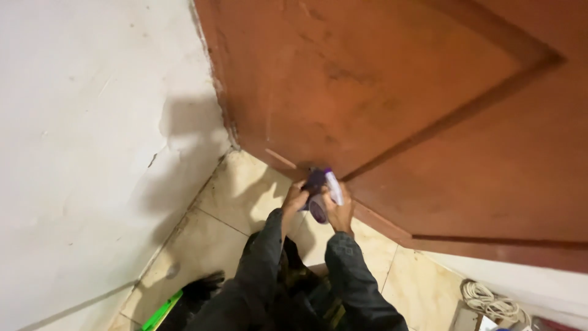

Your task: Cleaning a wooden door and its handle using a spray bottle and a cloth.

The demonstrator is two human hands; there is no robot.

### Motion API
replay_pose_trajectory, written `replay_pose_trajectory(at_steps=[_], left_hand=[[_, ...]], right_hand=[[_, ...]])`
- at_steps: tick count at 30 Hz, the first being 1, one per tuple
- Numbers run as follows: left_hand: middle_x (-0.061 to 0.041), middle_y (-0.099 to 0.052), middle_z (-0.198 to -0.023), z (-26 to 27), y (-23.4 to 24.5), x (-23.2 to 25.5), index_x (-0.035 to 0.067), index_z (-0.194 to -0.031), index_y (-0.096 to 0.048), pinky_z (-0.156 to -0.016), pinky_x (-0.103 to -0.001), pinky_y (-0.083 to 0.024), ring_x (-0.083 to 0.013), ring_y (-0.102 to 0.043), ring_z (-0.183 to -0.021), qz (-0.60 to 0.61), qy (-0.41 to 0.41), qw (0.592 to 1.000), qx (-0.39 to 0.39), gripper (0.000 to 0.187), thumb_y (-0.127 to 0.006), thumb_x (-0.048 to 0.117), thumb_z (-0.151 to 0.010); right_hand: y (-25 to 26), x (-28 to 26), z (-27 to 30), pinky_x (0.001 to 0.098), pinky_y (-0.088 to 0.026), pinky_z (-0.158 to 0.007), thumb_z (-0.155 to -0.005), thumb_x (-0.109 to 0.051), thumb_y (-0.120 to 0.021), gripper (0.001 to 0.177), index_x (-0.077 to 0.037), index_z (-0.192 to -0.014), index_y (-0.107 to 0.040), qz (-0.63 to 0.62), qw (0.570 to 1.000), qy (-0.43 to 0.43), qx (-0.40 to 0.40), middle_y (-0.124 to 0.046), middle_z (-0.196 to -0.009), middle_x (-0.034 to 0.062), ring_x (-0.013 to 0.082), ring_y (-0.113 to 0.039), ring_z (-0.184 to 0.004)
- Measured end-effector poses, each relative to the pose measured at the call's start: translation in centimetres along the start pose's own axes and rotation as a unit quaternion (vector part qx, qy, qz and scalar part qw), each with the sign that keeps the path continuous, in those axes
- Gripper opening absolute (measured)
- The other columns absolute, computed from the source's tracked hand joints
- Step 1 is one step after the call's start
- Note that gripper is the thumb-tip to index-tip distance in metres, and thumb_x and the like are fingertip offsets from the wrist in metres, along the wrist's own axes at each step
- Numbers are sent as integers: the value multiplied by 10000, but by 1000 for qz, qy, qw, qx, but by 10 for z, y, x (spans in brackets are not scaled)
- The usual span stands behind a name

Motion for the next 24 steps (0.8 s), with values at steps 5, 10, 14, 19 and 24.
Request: replay_pose_trajectory(at_steps=[5, 10, 14, 19, 24], left_hand=[[-142, -702, -1200, 63, -8, 93, -55, -1259, -647, -983, -385, -491, -264, -649, -1111, 399, 113, 908, -51, 407, -652, 216, -956], [-78, -640, -1367, 121, -12, 182, -13, -1414, -505, -1122, -358, -406, -202, -586, -1278, 489, 69, 864, -98, 557, -566, 287, -948], [-79, -712, -1176, 164, -19, 215, -28, -1294, -619, -958, -334, -502, -180, -663, -1063, 414, 34, 907, -65, 420, -597, 259, -989], [-18, -706, -940, 213, -24, 260, -40, -1132, -737, -748, -264, -513, -77, -592, -834, 124, -92, 988, 20, 242, -662, 159, -1016], [-20, -697, -924, 238, -30, 273, -31, -1170, -695, -770, -258, -521, -64, -576, -867, 78, -169, 982, 12, 216, -608, 100, -1021]], right_hand=[[56, 22, 31, 291, -505, -666, -938, -217, -719, 256, -26, -1107, -694, -147, 989, -29, 0, -687, -849, 38, 107, -603, -748], [107, -24, 64, 251, -428, -615, -967, -193, -674, 258, -2, -1134, -719, -217, 975, -40, 3, -624, -815, 7, 81, -533, -708], [134, -49, 99, 257, -489, -669, -910, -170, -632, 258, -3, -1095, -702, -264, 964, -24, -32, -695, -829, 9, 91, -606, -729], [149, -73, 119, 352, -480, -945, -903, -94, -638, 235, 14, -1084, -741, -132, 975, 170, -47, -714, -800, 78, 224, -631, -861], [161, -109, 128, 365, -533, -805, -899, -108, -656, 272, 23, -1137, -671, -156, 968, 195, 1, -699, -1005, 136, 255, -678, -913]])
Point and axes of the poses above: each hand's wrist, its own z-axis away from the middle knuckle, its own y-axis out of the back of the hand, x = y × z, the point moved 2 cm from there along -z, towards the middle knuckle
